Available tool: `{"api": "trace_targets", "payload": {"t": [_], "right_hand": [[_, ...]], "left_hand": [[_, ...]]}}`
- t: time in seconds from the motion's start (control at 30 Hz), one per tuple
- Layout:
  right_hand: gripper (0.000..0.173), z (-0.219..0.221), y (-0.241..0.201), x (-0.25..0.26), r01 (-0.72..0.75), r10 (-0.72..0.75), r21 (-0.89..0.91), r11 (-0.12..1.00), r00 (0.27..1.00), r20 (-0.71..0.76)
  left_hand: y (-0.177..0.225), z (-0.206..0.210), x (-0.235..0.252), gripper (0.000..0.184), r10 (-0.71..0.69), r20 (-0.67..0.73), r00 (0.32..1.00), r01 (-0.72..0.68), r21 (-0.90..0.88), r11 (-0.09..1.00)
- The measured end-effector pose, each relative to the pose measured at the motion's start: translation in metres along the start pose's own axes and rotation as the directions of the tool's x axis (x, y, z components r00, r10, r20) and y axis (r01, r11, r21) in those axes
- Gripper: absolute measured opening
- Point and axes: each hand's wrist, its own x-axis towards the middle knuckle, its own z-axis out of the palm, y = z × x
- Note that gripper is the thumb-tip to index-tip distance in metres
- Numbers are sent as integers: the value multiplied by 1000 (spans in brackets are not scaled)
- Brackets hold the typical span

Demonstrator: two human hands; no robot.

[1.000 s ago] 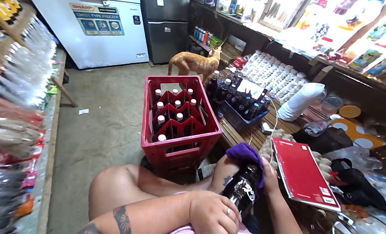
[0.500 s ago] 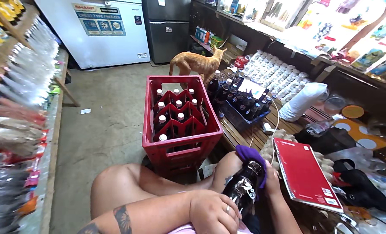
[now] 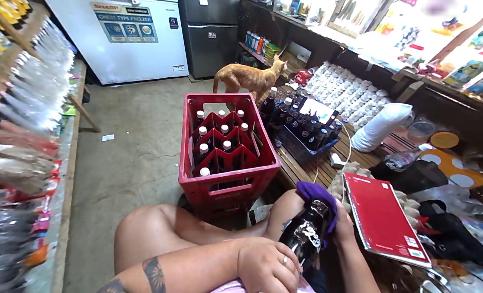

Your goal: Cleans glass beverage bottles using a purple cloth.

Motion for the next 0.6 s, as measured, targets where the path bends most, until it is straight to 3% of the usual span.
{"api": "trace_targets", "payload": {"t": [0.13, 0.23, 0.33, 0.43, 0.6], "right_hand": [[48, 10, -8, 9, 54, -60, 86, 995, 996, 71], [45, 10, -16, 19, 109, -148, 139, 984, 938, 315], [46, 8, -29, 27, 149, -109, -36, 988, 846, 521], [43, 11, -38, 26, 135, -34, -157, 978, 850, 525], [37, 11, -39, 14, 146, -34, -263, 954, 921, 388]], "left_hand": [[0, 1, -1, 24, 0, -9, 1000, 1, 16, 1000], [1, 1, -2, 23, -14, -14, 1000, 14, 31, 999], [1, 1, -4, 23, -12, -15, 1000, 12, 12, 1000], [1, 1, -3, 23, 2, -19, 1000, -1, 26, 1000], [1, 2, -2, 23, 15, -21, 1000, -14, 11, 1000]]}}
